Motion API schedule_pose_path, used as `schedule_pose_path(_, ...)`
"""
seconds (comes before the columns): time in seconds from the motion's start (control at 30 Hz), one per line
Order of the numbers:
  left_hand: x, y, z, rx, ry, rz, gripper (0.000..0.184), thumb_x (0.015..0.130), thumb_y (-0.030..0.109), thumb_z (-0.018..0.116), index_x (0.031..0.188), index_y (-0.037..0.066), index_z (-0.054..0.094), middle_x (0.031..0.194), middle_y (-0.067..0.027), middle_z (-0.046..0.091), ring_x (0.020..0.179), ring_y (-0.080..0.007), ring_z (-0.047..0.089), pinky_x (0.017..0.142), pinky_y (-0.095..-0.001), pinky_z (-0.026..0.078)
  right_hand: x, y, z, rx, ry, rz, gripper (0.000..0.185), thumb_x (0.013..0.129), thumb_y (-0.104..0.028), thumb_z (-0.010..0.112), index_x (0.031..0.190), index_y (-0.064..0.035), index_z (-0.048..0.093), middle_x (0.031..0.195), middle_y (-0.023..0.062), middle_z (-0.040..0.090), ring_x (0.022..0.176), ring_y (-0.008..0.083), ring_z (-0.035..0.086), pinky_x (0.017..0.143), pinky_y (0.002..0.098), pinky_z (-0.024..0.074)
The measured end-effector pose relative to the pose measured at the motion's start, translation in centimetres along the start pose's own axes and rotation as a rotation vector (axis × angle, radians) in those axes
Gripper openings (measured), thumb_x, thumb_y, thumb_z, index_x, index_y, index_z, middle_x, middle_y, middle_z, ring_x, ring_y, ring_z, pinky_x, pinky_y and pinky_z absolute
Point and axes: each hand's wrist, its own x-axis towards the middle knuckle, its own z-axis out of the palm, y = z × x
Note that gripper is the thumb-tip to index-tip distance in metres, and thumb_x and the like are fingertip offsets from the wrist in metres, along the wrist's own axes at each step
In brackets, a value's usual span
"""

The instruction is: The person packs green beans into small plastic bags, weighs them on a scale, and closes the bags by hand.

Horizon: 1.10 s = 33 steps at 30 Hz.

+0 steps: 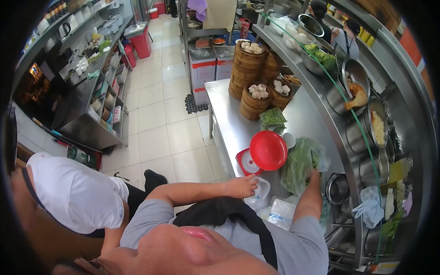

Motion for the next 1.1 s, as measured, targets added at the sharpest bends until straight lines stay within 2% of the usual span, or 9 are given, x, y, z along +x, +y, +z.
schedule_pose_path(0.27, -0.8, -0.4, -1.2, 0.063, 0.019, -0.017, 0.017, 0.085, 0.024, 0.064, 0.093, 0.013, 0.075, 0.107, -0.0068, 0.065, 0.118, -0.0294, 0.054, 0.107, -0.0479, 0.039, -1.0, 1.7, -0.5, 0.185, 0.053, -0.006, 0.058, 0.101, -0.039, 0.054, 0.146, -0.0027, 0.051, 0.125, 0.0169, 0.062, 0.1, 0.0346, 0.06, 0.071, 0.0475, 0.0542)
schedule_pose_path(0.33, -0.4, -0.8, -1.0, -0.032, -0.008, -0.053, 0.022, 0.085, 0.02, 0.063, 0.101, 0.01, 0.074, 0.112, -0.0105, 0.062, 0.12, -0.0317, 0.055, 0.109, -0.0495, 0.039, -1.5, 2.5, -0.8, 0.258, 0.07, -0.019, 0.056, 0.101, -0.038, 0.053, 0.145, -0.0032, 0.051, 0.123, 0.0163, 0.063, 0.098, 0.0342, 0.06, 0.069, 0.0474, 0.0548)
schedule_pose_path(0.43, -0.1, -1.1, -0.8, -0.045, -0.041, -0.112, 0.024, 0.086, 0.018, 0.063, 0.105, 0.009, 0.073, 0.114, -0.0109, 0.061, 0.123, -0.0324, 0.054, 0.109, -0.0493, 0.04, -2.7, 2.3, -1.3, 0.368, 0.083, -0.044, 0.054, 0.102, -0.036, 0.052, 0.145, -0.0038, 0.051, 0.121, 0.0154, 0.064, 0.095, 0.0336, 0.06, 0.066, 0.0473, 0.0557)
schedule_pose_path(0.53, 0.5, -1.4, -1.2, -0.072, -0.12, -0.104, 0.025, 0.085, 0.018, 0.064, 0.106, 0.009, 0.073, 0.115, -0.0115, 0.061, 0.125, -0.0331, 0.054, 0.11, -0.0499, 0.04, -1.2, 2.8, -1.2, 0.369, 0.041, -0.036, 0.043, 0.102, -0.035, 0.053, 0.137, -0.0104, 0.058, 0.111, 0.0128, 0.063, 0.087, 0.028, 0.058, 0.056, 0.0386, 0.0533)
schedule_pose_path(0.67, 0.8, -0.8, -1.2, -0.055, -0.056, -0.059, 0.026, 0.084, 0.018, 0.065, 0.107, 0.009, 0.073, 0.115, -0.0123, 0.061, 0.128, -0.0335, 0.053, 0.111, -0.0498, 0.04, 1.7, 5.0, -0.2, 0.381, -0.042, 0.014, 0.039, 0.101, -0.034, 0.056, 0.132, -0.0119, 0.06, 0.109, 0.0117, 0.064, 0.084, 0.0266, 0.058, 0.056, 0.0374, 0.0531)
schedule_pose_path(0.77, 1.2, -0.3, -0.9, -0.085, -0.041, -0.116, 0.026, 0.084, 0.018, 0.065, 0.106, 0.009, 0.073, 0.116, -0.0127, 0.061, 0.128, -0.0344, 0.052, 0.111, -0.0488, 0.039, 1.2, 5.6, 0.7, 0.497, -0.016, 0.013, 0.043, 0.095, -0.033, 0.064, 0.131, -0.0119, 0.061, 0.109, 0.0119, 0.065, 0.082, 0.0268, 0.057, 0.056, 0.037, 0.0518)
schedule_pose_path(0.83, 1.1, 0.3, -1.7, -0.097, -0.08, -0.126, 0.026, 0.084, 0.018, 0.064, 0.107, 0.008, 0.072, 0.118, -0.0135, 0.06, 0.128, -0.0351, 0.051, 0.111, -0.048, 0.039, 2.8, 5.4, 2.6, 0.446, -0.058, -0.047, 0.049, 0.091, -0.03, 0.067, 0.134, -0.0073, 0.06, 0.114, 0.012, 0.066, 0.086, 0.0294, 0.06, 0.063, 0.0436, 0.054)
schedule_pose_path(1.03, 0.5, 1.1, -2.0, -0.186, -0.051, -0.174, 0.042, 0.078, 0.021, 0.075, 0.117, 0.008, 0.065, 0.125, -0.016, 0.057, 0.129, -0.0361, 0.049, 0.113, -0.0484, 0.037, 5.9, 4.2, 2.8, 0.15, -0.057, -0.102, 0.055, 0.09, -0.032, 0.068, 0.138, -0.0065, 0.058, 0.119, 0.0133, 0.066, 0.091, 0.0322, 0.061, 0.072, 0.048, 0.0545)
schedule_pose_path(1.1, 0.2, 1.3, -2.5, -0.212, 0.009, -0.186, 0.042, 0.077, 0.02, 0.074, 0.116, 0.008, 0.066, 0.124, -0.0162, 0.057, 0.127, -0.036, 0.05, 0.111, -0.0483, 0.038, 7.5, 4.7, 2.6, 0.041, -0.045, -0.145, 0.058, 0.09, -0.033, 0.068, 0.139, -0.0062, 0.057, 0.12, 0.0137, 0.066, 0.093, 0.0331, 0.062, 0.075, 0.0494, 0.0547)
